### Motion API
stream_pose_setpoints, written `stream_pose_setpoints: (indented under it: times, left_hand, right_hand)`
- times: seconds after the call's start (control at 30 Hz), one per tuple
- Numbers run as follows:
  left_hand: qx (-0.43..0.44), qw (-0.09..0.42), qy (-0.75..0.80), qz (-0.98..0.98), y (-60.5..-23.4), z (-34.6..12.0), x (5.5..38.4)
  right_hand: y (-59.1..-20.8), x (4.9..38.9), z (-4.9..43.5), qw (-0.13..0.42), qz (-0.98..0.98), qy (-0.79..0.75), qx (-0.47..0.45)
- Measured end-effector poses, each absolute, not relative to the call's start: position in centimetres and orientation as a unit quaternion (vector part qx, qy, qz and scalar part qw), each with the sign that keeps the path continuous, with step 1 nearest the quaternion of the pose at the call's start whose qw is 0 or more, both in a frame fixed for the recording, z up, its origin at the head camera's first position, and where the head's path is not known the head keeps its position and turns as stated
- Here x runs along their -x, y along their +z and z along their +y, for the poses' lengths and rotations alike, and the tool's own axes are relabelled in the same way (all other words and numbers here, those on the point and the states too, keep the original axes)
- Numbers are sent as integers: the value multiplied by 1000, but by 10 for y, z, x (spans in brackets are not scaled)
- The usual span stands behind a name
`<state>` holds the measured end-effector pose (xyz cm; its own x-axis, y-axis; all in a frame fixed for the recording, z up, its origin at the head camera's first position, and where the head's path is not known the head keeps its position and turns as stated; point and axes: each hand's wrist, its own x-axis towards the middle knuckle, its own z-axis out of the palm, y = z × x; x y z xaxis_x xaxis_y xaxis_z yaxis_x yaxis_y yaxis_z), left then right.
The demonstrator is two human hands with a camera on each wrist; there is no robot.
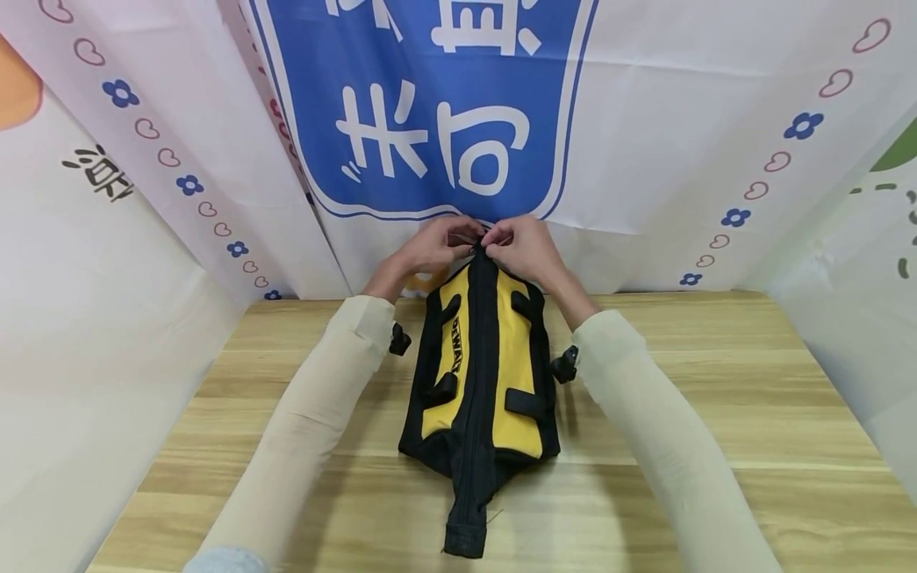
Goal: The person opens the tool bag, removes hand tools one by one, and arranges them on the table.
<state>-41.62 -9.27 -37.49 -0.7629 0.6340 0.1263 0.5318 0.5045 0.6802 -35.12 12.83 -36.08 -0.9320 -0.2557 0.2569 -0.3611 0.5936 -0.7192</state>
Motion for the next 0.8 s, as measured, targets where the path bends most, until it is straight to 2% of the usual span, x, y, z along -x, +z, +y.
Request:
stream_pose_setpoints:
  times: [0.23, 0.8]
  left_hand:
    - [-318, 69, 370, 870, -369, -94, 412]
    - [-309, 68, 359, 878, -368, -95, 406]
  right_hand:
    - [-353, 349, 138, 76, -888, 418, -174]
    - [-360, 346, 139, 61, -891, 417, -169]
